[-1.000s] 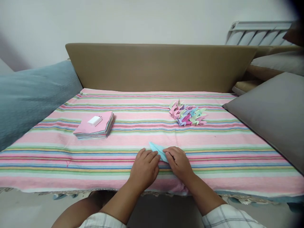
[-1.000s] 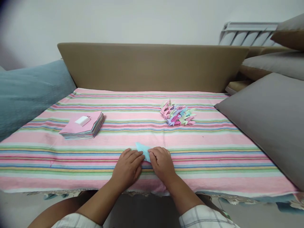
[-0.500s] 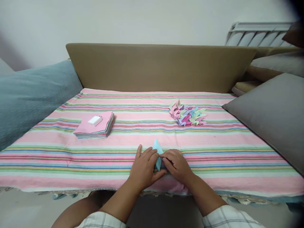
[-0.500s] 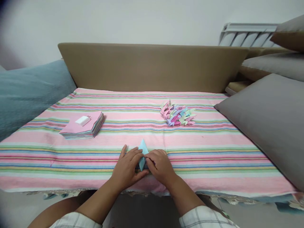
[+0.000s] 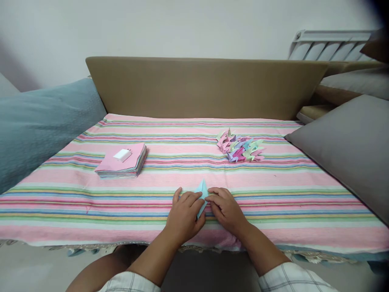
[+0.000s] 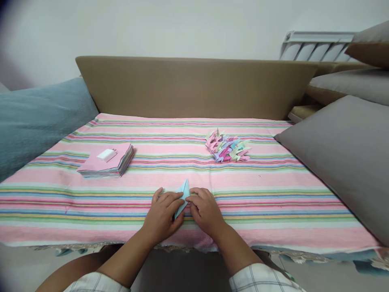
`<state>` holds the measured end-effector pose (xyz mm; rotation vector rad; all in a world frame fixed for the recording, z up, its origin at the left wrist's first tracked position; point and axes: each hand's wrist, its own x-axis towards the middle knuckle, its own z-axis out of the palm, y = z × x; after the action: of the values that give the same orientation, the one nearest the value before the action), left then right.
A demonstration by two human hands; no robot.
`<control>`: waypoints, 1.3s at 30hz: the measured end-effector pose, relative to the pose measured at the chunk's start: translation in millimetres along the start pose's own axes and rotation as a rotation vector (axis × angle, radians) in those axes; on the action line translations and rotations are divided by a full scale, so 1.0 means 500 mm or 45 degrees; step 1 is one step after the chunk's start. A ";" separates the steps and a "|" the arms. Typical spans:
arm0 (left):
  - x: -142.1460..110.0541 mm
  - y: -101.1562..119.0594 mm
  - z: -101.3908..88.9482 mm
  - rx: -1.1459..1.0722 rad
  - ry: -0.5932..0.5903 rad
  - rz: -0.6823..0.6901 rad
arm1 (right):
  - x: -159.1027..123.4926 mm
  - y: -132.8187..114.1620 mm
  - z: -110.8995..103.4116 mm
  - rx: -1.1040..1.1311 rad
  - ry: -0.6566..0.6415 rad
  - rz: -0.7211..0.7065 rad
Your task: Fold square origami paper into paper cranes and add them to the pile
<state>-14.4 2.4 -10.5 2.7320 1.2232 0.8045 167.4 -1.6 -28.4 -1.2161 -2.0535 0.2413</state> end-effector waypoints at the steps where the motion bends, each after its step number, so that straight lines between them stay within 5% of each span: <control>1: 0.000 0.000 0.000 -0.001 0.006 0.007 | 0.000 0.000 0.000 -0.004 0.003 -0.001; 17: 0.004 -0.035 -0.008 -0.137 -0.187 0.114 | -0.001 0.006 0.004 -0.089 -0.024 -0.006; 32: 0.008 -0.044 -0.006 -0.007 -0.020 -0.037 | 0.007 -0.004 -0.001 -0.106 -0.015 0.018; 39: 0.004 -0.050 0.006 -0.044 0.026 0.127 | 0.005 0.000 0.003 -0.104 0.015 0.011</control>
<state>-29.1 21.4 -18.1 2.7827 1.0733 0.8560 165.8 0.8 -28.2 -1.2725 -2.0657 0.1551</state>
